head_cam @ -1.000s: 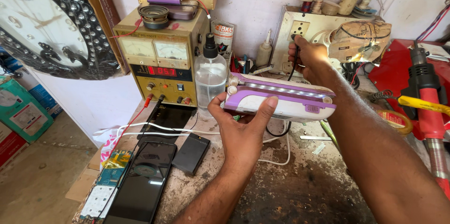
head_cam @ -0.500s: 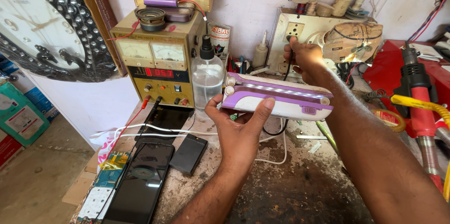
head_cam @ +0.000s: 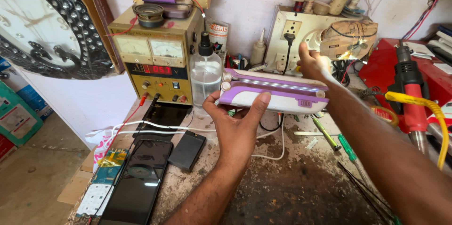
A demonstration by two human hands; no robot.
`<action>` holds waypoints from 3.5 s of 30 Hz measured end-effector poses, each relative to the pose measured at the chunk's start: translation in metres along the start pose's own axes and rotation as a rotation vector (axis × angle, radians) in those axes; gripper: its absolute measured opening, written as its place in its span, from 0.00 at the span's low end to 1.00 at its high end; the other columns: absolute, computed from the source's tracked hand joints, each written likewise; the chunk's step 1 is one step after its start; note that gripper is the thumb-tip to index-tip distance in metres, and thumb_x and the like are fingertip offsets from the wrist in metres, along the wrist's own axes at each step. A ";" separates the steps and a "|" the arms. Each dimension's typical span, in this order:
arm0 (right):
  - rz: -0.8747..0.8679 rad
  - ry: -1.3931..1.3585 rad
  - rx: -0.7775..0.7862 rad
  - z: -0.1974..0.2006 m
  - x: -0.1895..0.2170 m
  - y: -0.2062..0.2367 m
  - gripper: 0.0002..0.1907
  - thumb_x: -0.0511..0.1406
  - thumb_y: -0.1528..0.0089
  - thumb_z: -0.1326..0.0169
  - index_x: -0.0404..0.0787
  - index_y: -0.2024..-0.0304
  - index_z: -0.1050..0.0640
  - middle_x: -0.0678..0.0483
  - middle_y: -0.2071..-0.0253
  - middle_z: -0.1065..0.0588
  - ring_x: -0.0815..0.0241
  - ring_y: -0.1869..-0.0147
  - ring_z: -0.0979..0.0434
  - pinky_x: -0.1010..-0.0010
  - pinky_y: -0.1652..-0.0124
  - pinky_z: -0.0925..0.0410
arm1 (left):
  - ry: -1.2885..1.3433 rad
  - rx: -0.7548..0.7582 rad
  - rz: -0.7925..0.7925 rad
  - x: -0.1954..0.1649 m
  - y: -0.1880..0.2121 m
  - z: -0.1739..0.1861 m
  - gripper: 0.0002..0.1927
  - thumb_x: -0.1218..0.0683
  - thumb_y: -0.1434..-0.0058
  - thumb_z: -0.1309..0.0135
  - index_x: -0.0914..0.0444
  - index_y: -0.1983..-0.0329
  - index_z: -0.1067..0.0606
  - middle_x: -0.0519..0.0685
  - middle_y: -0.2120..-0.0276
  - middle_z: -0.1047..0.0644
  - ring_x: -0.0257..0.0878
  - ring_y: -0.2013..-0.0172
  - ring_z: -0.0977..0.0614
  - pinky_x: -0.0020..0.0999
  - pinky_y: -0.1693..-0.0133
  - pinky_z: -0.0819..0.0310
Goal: The person repairs a rechargeable LED emergency light at a cluttered workbench. They unscrew the back cover with a screwdriver, open the housing, test the LED panel, plug the charger into a wall socket and check charging, then handle the battery pack and connect wires to it.
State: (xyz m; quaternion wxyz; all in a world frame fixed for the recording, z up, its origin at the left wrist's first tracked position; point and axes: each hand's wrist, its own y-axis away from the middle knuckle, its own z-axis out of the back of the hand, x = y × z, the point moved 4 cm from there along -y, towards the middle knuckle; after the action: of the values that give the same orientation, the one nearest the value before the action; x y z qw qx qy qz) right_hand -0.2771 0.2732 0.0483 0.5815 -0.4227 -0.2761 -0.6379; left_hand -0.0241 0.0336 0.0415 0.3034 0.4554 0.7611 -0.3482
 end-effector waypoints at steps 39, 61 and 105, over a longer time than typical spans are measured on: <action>0.040 -0.513 0.265 0.027 0.013 0.251 0.34 0.54 0.38 0.47 0.34 0.43 0.26 0.48 0.50 0.21 0.58 0.47 0.21 0.61 0.43 0.27 | -0.081 0.081 0.046 0.020 0.019 -0.011 0.47 0.55 0.46 0.32 0.65 0.34 0.53 0.62 0.47 0.29 0.44 0.46 0.23 0.38 0.46 0.21; 0.036 -0.457 0.272 0.025 0.003 0.249 0.36 0.59 0.37 0.56 0.37 0.41 0.29 0.50 0.49 0.25 0.60 0.43 0.24 0.61 0.40 0.30 | -0.058 0.023 0.128 0.025 0.017 -0.007 0.50 0.51 0.49 0.31 0.67 0.33 0.51 0.60 0.44 0.31 0.45 0.43 0.24 0.41 0.43 0.24; 0.791 0.228 -0.131 0.035 0.041 0.301 0.63 0.42 0.58 0.23 0.35 0.29 0.45 0.40 0.40 0.30 0.48 0.36 0.27 0.59 0.39 0.32 | 0.586 0.519 0.335 0.037 0.018 -0.010 0.47 0.30 0.38 0.48 0.67 0.31 0.44 0.56 0.44 0.23 0.47 0.45 0.18 0.46 0.45 0.20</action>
State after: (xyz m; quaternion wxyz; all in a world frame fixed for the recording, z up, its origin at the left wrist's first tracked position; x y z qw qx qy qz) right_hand 0.0255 0.2307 0.0589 0.7806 -0.4587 0.0150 -0.4243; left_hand -0.0236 0.0655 0.0140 0.0021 0.7136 0.6179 -0.3302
